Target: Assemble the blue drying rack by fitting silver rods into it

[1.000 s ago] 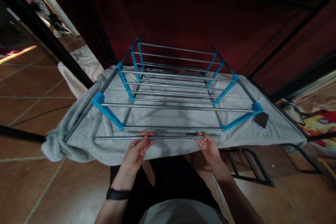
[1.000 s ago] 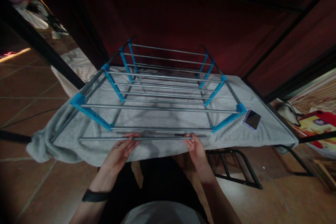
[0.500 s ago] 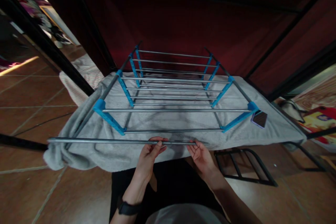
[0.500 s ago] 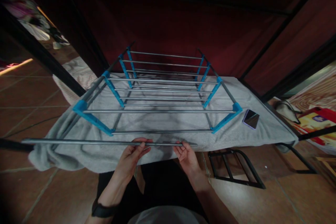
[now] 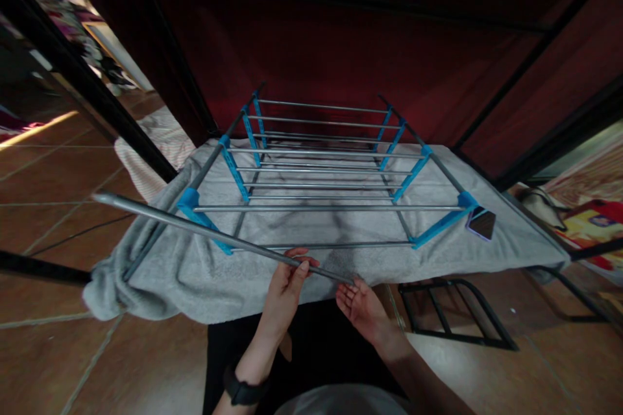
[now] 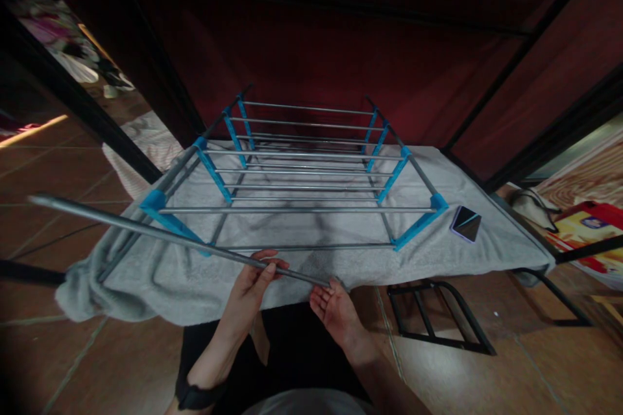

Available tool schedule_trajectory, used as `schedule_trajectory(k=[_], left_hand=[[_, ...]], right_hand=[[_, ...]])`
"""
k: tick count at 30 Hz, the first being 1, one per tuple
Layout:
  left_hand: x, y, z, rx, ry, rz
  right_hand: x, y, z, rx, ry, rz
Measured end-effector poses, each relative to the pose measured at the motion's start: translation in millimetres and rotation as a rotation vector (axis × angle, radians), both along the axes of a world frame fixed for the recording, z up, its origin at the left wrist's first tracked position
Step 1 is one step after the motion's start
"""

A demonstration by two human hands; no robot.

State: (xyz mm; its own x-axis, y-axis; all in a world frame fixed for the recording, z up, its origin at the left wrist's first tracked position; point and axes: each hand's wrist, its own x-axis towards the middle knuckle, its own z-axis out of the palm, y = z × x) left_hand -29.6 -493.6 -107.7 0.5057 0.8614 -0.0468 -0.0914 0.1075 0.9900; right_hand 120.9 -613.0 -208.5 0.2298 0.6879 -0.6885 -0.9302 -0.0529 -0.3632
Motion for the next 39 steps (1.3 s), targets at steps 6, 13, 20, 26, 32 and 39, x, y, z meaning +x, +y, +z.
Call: schedule_trajectory(k=[6, 13, 20, 26, 32, 39], left_hand=[[0.8, -1.6, 12.3, 0.117, 0.056, 0.006], [4.4, 1.7, 24.9, 0.198, 0.077, 0.025], [7.2, 2.7, 42.3, 0.253, 0.115, 0.026], [6.9, -2.5, 47.4, 0.252, 0.145, -0.008], [10.2, -8.5, 60.1, 0.319, 0.204, -0.028], [16.4, -14.2, 62.3, 0.49, 0.258, -0.128]], right_hand=[[-9.1, -0.6, 6.2, -0.034, 0.036, 0.122], [-17.3, -2.6, 13.6, -0.062, -0.016, 0.343], [-18.6, -4.9, 14.9, -0.048, -0.104, 0.528], [-17.3, -10.0, 16.9, 0.129, -0.131, 0.586], [-14.2, -1.6, 34.8, 0.243, -0.161, 0.413], [0.2, 3.5, 53.1, 0.323, -0.228, 0.217]])
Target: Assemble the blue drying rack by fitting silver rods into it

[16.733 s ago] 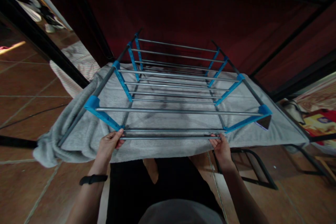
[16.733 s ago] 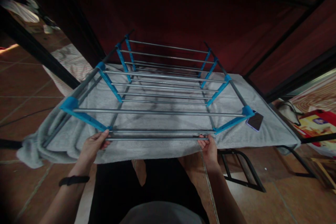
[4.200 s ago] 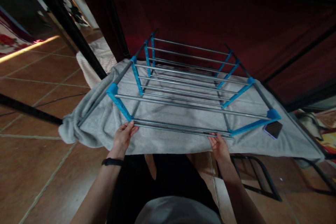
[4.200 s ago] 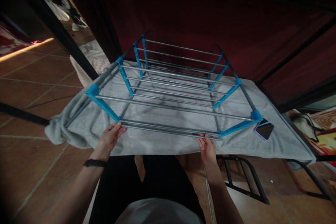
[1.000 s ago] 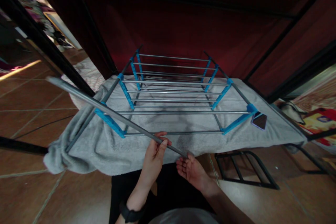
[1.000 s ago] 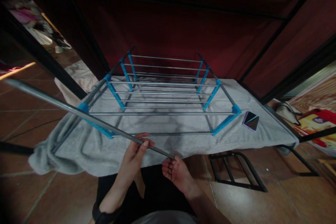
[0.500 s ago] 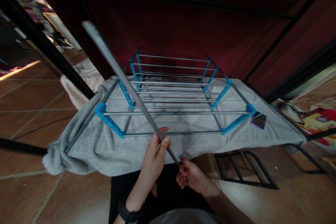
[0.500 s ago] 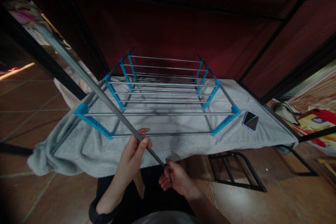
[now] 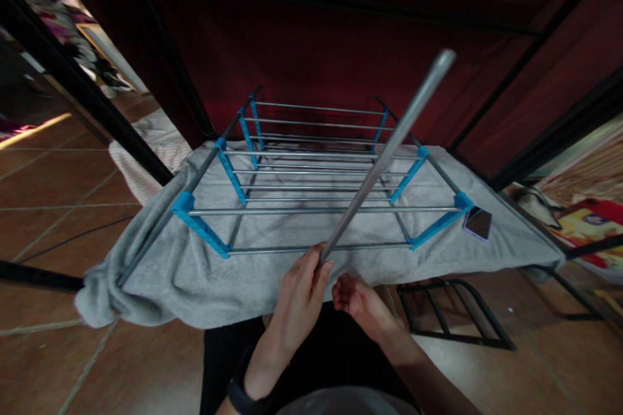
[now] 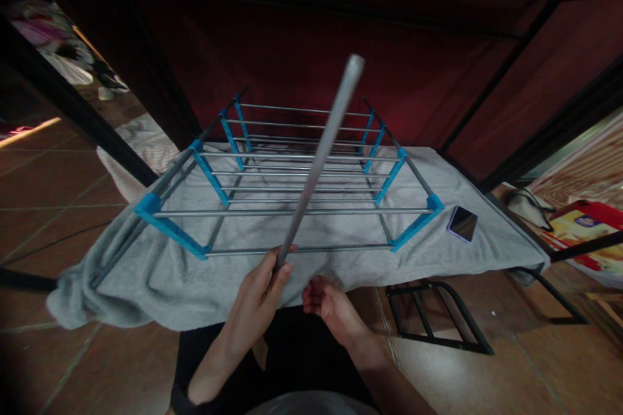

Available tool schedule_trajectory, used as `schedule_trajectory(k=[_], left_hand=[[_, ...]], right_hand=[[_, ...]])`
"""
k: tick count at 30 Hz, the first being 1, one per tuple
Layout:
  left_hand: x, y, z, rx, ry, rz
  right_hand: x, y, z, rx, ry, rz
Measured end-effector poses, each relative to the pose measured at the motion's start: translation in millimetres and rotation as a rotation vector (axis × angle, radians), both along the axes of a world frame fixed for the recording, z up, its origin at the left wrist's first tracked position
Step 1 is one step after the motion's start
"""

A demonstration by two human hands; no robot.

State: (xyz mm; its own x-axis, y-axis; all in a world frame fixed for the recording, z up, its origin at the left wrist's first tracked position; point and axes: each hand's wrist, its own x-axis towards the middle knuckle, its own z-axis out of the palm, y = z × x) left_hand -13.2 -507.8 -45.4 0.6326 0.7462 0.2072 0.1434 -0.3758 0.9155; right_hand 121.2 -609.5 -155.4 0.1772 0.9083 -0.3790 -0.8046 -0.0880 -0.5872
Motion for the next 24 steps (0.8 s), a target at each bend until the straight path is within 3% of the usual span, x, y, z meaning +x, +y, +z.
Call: schedule_trajectory(k=[7, 13, 24], left_hand=[[1.7, 5.1, -31.0, 0.289, 0.248, -0.093], [0.9, 6.7, -43.8, 0.532, 0.534, -0.082], [-1.3, 11.7, -57.1, 0.575, 0.748, -0.114]], right_hand=[[12.0, 3.0, 15.2, 0.045, -0.105, -0.1], [16.6, 3.8, 18.8, 0.041, -0.14, -0.163], [16.1, 2.0, 18.9, 0.062, -0.112, -0.234]])
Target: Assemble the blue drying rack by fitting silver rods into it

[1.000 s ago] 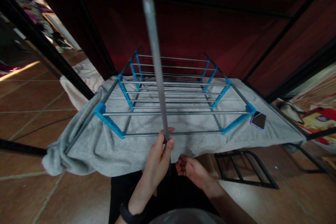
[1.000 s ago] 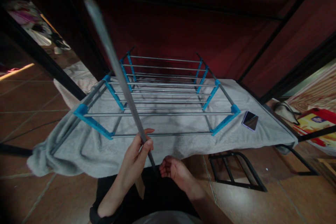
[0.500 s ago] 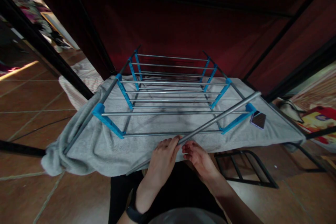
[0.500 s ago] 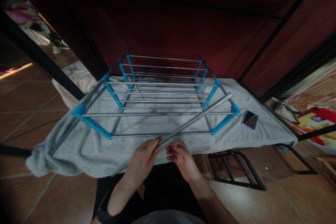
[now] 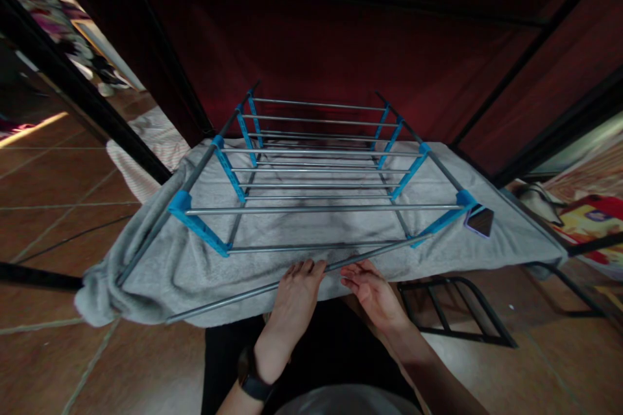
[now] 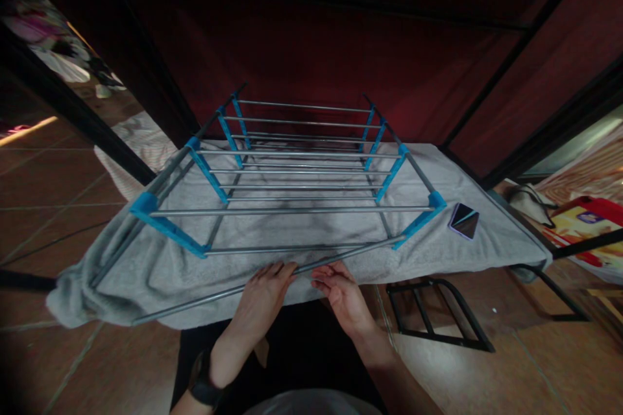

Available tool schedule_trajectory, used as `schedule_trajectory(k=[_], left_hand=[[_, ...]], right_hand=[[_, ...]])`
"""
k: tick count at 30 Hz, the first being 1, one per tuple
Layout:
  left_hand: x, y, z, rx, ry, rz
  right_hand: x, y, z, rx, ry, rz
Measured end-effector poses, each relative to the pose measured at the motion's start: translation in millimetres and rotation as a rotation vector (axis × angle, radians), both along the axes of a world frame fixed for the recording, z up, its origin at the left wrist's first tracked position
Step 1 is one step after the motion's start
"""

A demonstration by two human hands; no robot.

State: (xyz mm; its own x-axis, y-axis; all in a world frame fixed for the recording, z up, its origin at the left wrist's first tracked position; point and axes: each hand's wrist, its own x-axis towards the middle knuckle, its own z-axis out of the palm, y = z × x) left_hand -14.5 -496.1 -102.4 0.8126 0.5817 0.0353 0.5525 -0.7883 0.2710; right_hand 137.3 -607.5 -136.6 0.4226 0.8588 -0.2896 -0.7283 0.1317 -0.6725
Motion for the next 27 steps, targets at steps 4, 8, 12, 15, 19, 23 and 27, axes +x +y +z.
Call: schedule_trajectory(k=[4, 8, 12, 15, 19, 23, 27], left_hand=[[-0.5, 1.3, -5.8, 0.005, 0.006, -0.014], [0.5, 1.8, -6.4, -0.029, -0.025, -0.007], [-0.1, 5.5, -2.7, -0.071, -0.007, 0.009], [-4.4, 12.0, -1.6, -0.071, 0.02, 0.034], [-15.1, 22.8, -5.1, -0.046, 0.047, 0.081], [-27.7, 32.9, -9.9, -0.006, 0.06, 0.116], [-42.1, 44.1, -14.4, 0.035, 0.065, 0.148]], right_hand=[[0.3, 1.5, -1.4, 0.026, 0.064, -0.052], [1.3, 3.0, -5.6, 0.0, 0.094, -0.101], [3.8, 3.1, -10.1, -0.031, 0.109, -0.155], [7.4, 2.3, -12.5, -0.036, 0.106, -0.173], [13.7, 1.8, -15.5, -0.053, 0.103, -0.213], [19.9, 2.1, -19.7, -0.075, 0.095, -0.213], [25.3, 1.1, -24.9, -0.087, 0.08, -0.222]])
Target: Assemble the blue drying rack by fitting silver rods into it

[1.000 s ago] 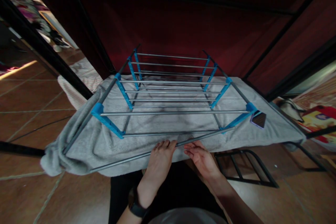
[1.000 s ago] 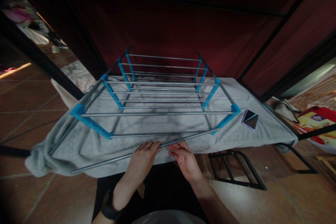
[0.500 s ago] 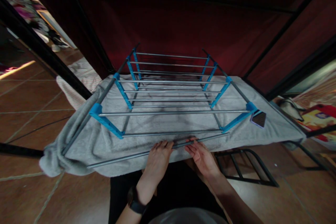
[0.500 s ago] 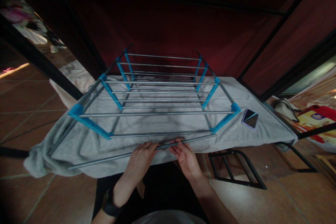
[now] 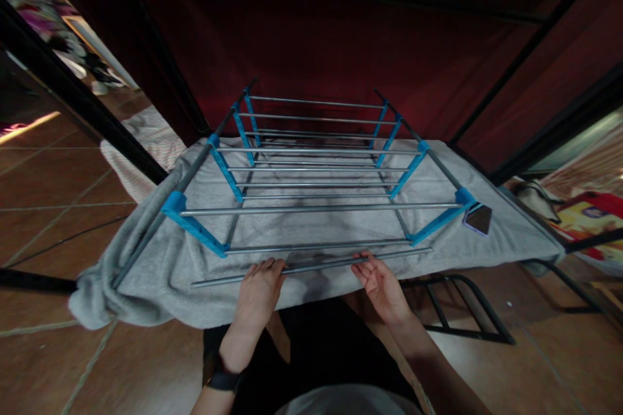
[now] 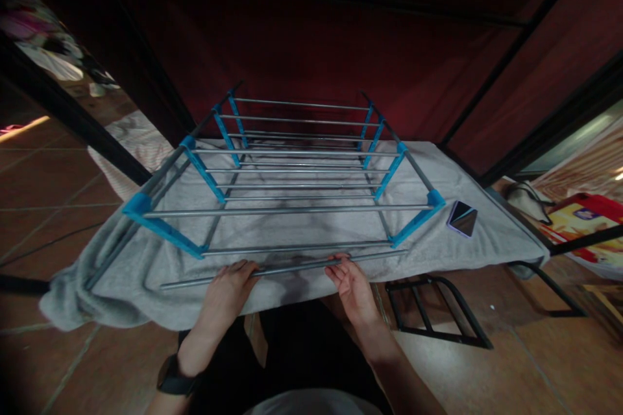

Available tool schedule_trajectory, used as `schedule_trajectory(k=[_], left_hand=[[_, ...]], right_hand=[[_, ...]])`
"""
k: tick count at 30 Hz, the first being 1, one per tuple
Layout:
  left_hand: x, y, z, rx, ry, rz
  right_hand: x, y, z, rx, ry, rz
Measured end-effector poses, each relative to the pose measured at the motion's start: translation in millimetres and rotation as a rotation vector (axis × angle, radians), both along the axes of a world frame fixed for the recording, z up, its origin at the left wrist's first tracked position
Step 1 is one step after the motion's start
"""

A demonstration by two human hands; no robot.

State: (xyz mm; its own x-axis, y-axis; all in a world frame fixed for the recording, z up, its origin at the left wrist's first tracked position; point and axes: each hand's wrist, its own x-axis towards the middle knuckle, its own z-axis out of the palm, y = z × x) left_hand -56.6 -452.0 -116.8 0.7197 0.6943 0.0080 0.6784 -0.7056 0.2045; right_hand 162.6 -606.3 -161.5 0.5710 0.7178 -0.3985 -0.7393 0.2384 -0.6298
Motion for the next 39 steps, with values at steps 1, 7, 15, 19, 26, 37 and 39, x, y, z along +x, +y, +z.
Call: schedule_trajectory(k=[1, 7, 15, 19, 26, 37, 39], left_hand=[[-4.2, 3.0, -1.3, 0.006, 0.002, 0.012], [-30.4, 19.7, -8.4, 0.01, 0.036, 0.109], [-55.9, 38.2, -26.4, 0.087, -0.004, 0.162], [-65.5, 46.4, -41.0, 0.108, -0.035, 0.201], [-75.7, 55.0, -49.2, 0.052, -0.073, 0.28], [-93.7, 75.5, -80.9, -0.027, -0.333, 0.196], [-95.2, 79.6, -84.3, -0.059, -0.399, 0.18]], right_hand=[[1.4, -0.4, -1.4, 0.001, -0.003, -0.002], [9.6, -0.1, -9.3, 0.012, -0.009, -0.014], [15.6, 3.0, -15.4, -0.012, -0.009, -0.033], [18.9, 3.0, -17.2, -0.025, -0.014, -0.055], [21.8, 5.1, -18.6, -0.032, 0.009, -0.079], [28.3, 5.6, -23.8, -0.035, -0.01, -0.097], [31.1, 5.4, -25.0, -0.039, -0.007, -0.107]])
